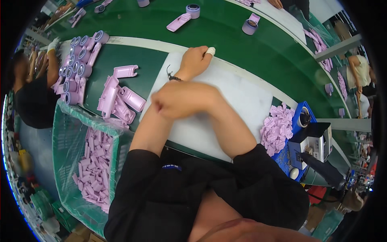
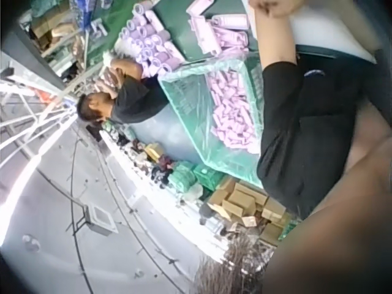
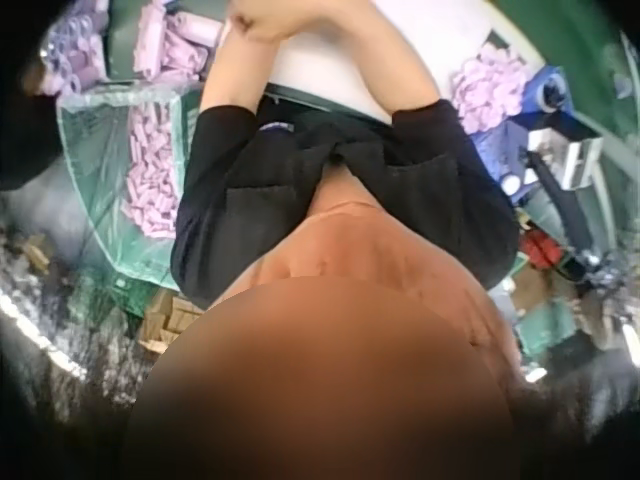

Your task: Assembling small handheld fans by connecting components and using a handheld scanner/tool.

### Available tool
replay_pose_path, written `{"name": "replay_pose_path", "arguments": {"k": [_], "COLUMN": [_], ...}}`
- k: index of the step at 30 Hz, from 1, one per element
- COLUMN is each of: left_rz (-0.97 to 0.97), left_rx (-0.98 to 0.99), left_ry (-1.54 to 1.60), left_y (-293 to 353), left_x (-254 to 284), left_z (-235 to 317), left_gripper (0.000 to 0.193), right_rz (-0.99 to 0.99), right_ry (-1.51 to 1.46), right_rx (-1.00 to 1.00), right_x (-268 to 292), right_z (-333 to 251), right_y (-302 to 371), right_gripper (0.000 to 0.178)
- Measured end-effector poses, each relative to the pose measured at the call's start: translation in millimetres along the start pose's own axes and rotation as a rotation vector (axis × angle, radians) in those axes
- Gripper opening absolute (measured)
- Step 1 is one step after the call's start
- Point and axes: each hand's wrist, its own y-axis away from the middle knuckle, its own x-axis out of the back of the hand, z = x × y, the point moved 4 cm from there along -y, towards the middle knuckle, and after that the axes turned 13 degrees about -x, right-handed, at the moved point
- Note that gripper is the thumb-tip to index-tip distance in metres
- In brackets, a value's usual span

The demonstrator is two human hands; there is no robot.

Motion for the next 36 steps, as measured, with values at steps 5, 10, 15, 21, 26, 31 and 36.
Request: {"name": "replay_pose_path", "arguments": {"k": [5, 10, 15, 21, 26, 31, 36], "left_rz": [0.210, 0.268, 0.021, 0.013, 0.039, 0.058, 0.036], "left_rx": [-0.051, -0.140, -0.160, -0.186, -0.107, -0.046, -0.032], "left_ry": [-0.027, -0.085, 0.074, -0.033, 0.119, 0.220, 0.262], "left_y": [13, -3, -9, -3, -5, -3, -2], "left_x": [2, 1, -1, -1, 1, 7, 8], "left_z": [11, 14, -9, -6, -1, -1, -2], "left_gripper": [0.024, 0.023, 0.021, 0.021, 0.020, 0.019, 0.018], "right_rz": [0.230, 0.068, 0.078, 0.156, 0.421, 0.470, 0.462], "right_ry": [-0.118, -0.075, -0.203, -0.117, -0.059, 0.009, 0.051], "right_rx": [-0.073, 0.352, 0.648, 0.815, 0.918, 0.799, 0.716], "right_x": [45, 12, -2, -44, -38, -23, -16], "right_z": [24, -64, -79, -135, -126, -114, -108], "right_y": [18, 38, 50, 63, 71, 66, 65], "right_gripper": [0.018, 0.013, 0.011, 0.012, 0.007, 0.007, 0.006]}}
